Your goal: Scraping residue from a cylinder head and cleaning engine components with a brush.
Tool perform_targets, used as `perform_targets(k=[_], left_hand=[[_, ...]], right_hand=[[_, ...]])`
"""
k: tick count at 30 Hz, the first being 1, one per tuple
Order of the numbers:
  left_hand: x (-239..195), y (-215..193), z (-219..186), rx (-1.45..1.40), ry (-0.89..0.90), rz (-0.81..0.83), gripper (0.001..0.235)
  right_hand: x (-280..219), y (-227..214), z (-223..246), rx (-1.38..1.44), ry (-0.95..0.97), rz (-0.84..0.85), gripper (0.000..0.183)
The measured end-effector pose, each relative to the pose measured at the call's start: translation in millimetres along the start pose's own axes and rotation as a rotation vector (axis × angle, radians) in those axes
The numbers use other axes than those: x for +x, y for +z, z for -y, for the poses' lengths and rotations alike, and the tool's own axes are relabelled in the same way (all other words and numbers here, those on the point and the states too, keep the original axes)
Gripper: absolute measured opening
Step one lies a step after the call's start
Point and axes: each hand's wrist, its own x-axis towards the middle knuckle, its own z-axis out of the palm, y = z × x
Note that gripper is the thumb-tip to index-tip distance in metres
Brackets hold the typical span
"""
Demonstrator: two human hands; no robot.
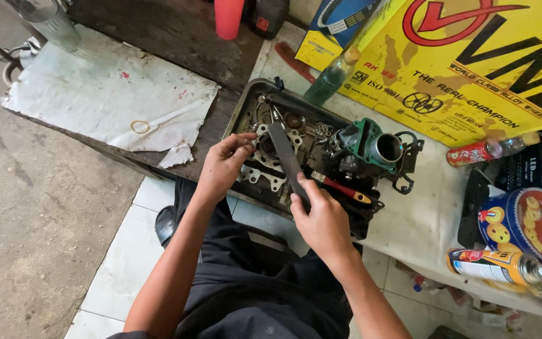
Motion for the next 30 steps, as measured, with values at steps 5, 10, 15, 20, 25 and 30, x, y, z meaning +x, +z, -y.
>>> perform_targets(k=[5, 10, 15, 20, 25, 30], left_hand=[[0.5, -1.0, 1.4, 0.013, -0.01, 0.016, 0.009], [-1.3, 0.5, -0.5, 0.011, 0.009, -0.001, 0.01], [0.1, 1.0, 5.5, 0.033, 0.002, -0.001, 0.009], [-5.4, -1.7, -5.3, 0.156, -0.019, 0.004, 0.021], [-29.5, 1.5, -29.5, 0.51, 0.085, 0.137, 0.111], [-38.1, 5.5, 6.1, 0.789, 0.322, 0.035, 0.135]], right_hand=[[1.1, -2.7, 2.5, 0.001, -0.002, 0.007, 0.037], [-0.4, -3.7, 4.3, -0.004, 0.009, 0.013, 0.036], [2.3, -3.9, 4.6, -0.005, 0.018, 0.013, 0.036], [-0.5, -4.2, 4.2, -0.002, 0.005, 0.01, 0.036], [-8.7, -16.2, 5.1, -0.001, 0.009, 0.021, 0.038], [-21.3, -23.5, 8.8, -0.013, -0.113, -0.101, 0.031]])
